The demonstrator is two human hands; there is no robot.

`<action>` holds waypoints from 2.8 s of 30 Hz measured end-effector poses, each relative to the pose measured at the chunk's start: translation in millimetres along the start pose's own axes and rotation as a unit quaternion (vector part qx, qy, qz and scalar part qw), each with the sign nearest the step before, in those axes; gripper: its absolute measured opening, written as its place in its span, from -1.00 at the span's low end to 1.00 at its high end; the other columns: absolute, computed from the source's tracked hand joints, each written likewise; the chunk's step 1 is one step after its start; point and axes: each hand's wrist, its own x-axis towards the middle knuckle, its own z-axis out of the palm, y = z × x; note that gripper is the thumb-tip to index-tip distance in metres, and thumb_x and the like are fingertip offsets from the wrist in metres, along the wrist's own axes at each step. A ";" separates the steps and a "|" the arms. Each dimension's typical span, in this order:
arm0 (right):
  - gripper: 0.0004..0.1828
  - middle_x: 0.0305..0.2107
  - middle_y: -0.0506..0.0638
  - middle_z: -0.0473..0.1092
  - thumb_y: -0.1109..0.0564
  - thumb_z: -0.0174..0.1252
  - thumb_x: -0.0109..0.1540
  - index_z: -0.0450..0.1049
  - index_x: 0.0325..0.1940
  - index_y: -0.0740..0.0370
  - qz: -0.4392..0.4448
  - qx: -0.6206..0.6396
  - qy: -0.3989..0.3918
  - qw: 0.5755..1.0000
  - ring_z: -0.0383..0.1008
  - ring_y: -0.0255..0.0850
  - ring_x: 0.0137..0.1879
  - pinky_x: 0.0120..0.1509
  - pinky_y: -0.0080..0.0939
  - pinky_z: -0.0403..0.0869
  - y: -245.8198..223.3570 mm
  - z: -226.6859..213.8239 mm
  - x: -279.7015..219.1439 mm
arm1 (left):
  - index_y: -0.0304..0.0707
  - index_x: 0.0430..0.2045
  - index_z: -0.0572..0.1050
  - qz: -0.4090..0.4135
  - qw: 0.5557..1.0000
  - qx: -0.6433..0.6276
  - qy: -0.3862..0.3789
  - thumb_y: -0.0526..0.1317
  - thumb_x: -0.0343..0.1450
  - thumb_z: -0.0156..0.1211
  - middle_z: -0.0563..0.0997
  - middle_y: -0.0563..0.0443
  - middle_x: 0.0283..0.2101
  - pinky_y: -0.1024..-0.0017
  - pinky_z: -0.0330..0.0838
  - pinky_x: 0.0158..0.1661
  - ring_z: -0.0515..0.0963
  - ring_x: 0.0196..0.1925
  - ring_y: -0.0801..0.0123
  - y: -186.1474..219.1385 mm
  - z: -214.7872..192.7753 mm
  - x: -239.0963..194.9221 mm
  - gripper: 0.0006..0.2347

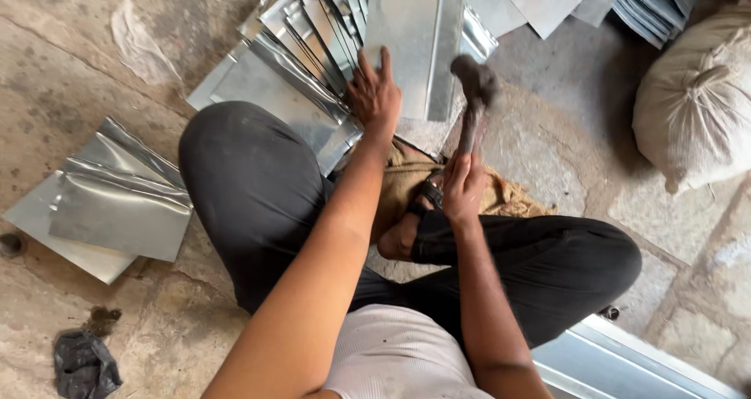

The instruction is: The person sits on the floor and uses a hammer to flatten rectangular metal sheets against a block, picking them from a stack and setting them aside individually.

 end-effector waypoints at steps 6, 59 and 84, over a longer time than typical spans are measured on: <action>-0.53 -0.64 -0.14 0.34 -0.23 -0.20 0.44 0.40 -0.30 0.10 0.204 -0.153 -0.049 0.966 0.40 -0.41 -0.56 -0.51 -0.34 0.35 -6.3 -4.7 19.8 | 0.18 0.45 0.04 0.011 1.000 -0.024 0.012 -0.27 0.44 0.16 -0.07 -0.27 0.50 -0.13 0.18 0.35 0.28 0.42 -0.12 6.5 -5.8 -9.3 -0.36; -0.52 -0.65 -0.18 0.10 -0.29 -0.13 0.42 0.17 -0.29 0.14 0.384 0.236 0.138 0.882 0.01 -0.42 -0.66 -0.66 -0.31 0.03 72.5 -22.3 2.7 | 0.11 0.53 -0.03 0.055 0.989 0.108 -0.086 0.22 0.58 -0.09 -0.02 -0.21 0.59 -0.20 0.02 0.46 0.07 0.58 -0.08 47.3 -49.8 -7.1 -0.38; -0.57 -0.70 -0.22 0.13 -0.23 -0.03 0.43 0.22 -0.31 0.11 0.306 0.135 0.126 0.934 0.10 -0.42 -0.67 -0.66 -0.32 0.13 88.9 -5.9 5.1 | -0.32 0.47 -0.15 -0.176 0.972 -0.156 -0.002 0.47 0.23 0.18 -0.23 -0.34 0.54 -0.27 -0.27 0.43 -0.25 0.54 -0.30 -5.7 -1.7 -39.4 0.09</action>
